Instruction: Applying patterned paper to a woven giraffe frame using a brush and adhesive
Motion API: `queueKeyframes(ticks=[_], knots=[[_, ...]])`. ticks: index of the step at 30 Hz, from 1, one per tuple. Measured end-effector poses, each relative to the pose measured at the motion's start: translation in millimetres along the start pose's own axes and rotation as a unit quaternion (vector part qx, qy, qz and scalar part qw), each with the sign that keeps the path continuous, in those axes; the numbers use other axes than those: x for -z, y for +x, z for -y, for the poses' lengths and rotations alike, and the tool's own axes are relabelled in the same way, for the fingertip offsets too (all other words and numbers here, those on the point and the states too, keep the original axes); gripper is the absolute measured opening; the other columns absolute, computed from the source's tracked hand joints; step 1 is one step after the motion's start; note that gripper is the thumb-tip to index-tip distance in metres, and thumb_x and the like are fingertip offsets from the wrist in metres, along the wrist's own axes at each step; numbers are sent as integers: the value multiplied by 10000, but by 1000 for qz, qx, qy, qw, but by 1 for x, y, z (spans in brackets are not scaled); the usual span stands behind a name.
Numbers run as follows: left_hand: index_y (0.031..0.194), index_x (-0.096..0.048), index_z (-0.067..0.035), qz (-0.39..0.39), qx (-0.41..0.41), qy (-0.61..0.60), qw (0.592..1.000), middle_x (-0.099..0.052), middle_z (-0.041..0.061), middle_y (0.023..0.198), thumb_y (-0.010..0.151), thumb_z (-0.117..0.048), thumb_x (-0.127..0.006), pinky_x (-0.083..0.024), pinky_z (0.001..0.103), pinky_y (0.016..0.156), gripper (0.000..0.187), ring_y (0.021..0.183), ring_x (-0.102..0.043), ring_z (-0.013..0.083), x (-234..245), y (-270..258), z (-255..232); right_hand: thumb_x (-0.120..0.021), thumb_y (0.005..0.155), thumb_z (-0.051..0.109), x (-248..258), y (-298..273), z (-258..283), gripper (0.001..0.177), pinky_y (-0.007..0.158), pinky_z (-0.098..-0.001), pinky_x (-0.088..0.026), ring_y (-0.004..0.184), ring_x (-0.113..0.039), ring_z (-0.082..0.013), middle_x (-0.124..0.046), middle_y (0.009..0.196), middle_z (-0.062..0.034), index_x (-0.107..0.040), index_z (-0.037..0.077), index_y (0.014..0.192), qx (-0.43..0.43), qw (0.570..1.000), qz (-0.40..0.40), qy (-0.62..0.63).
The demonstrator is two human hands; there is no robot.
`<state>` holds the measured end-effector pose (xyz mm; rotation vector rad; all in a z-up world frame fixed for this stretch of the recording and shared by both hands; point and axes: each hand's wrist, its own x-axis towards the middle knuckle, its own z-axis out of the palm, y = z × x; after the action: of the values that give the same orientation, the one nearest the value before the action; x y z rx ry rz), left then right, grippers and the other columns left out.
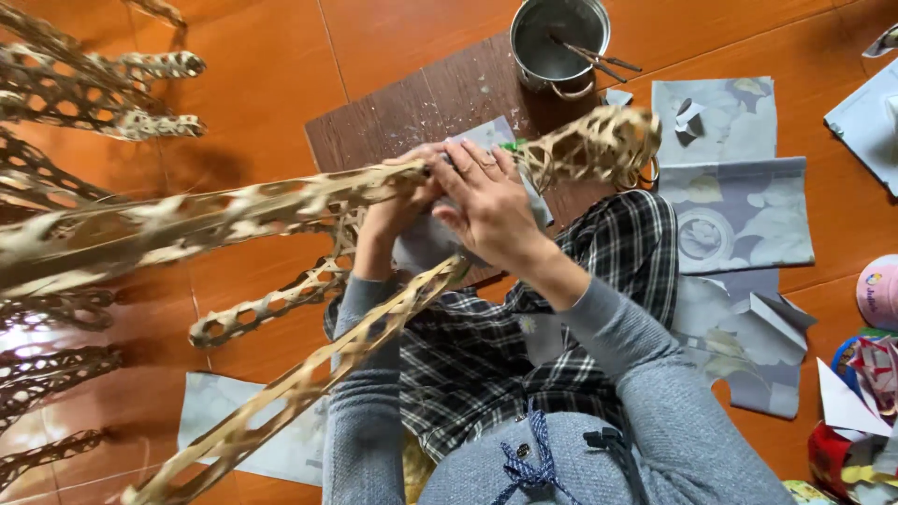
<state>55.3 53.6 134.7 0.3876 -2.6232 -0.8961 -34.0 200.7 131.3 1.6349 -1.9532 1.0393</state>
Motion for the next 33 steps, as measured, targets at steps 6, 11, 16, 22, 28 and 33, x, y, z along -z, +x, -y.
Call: queueKeyframes(ticks=[6,11,16,22,28,33], knots=[[1349,-532,-69,-164,-102,-283,940,-573,148,1370,983,-514,-540,-454,380,1047,576,1273,-531,260,77,-17,-40,-328,1043,446,38,14,43,587,1190,-435,-202,1437,-330,-343,-379,1539,-144,-473,59,1460,11,987,-128,93],[1330,-521,-27,-360,-19,-253,898,-557,196,1324,1008,-518,-516,-450,425,1063,586,1219,-550,306,101,-33,-88,-318,1068,456,62,14,75,623,1276,-496,-209,1509,-204,-380,-220,1601,-173,-309,23,1517,12,974,-104,202],[1324,-552,-78,-359,-81,-349,862,-556,91,1344,1012,-567,-484,-454,356,1052,584,1201,-552,216,105,-52,-98,-279,1108,442,85,15,97,603,1317,-502,-270,1555,-205,-341,-186,1627,-156,-197,47,1556,-7,967,-78,243],[1302,-596,-114,-401,-67,-315,858,-620,60,1273,1000,-598,-480,-426,327,1053,582,1135,-557,124,95,-67,-81,-349,1044,430,78,14,86,594,997,-416,-353,1234,-500,-365,-518,1366,-225,-497,-26,1393,-21,979,-127,159],[1276,-617,-88,-424,-64,-328,842,-645,95,1225,991,-553,-494,-451,326,1025,560,1098,-598,139,83,-73,-73,-501,1002,171,75,14,86,406,952,-427,-406,1087,-520,-360,-530,1212,-193,-536,-55,1337,-52,966,-111,228],[1274,-615,-92,-437,-55,-352,826,-645,88,1225,980,-588,-508,-442,341,1036,586,1095,-591,138,81,-75,-83,-566,960,72,77,12,95,386,943,-435,-420,1079,-530,-360,-517,1171,-183,-551,-52,1325,-61,964,-108,235]])
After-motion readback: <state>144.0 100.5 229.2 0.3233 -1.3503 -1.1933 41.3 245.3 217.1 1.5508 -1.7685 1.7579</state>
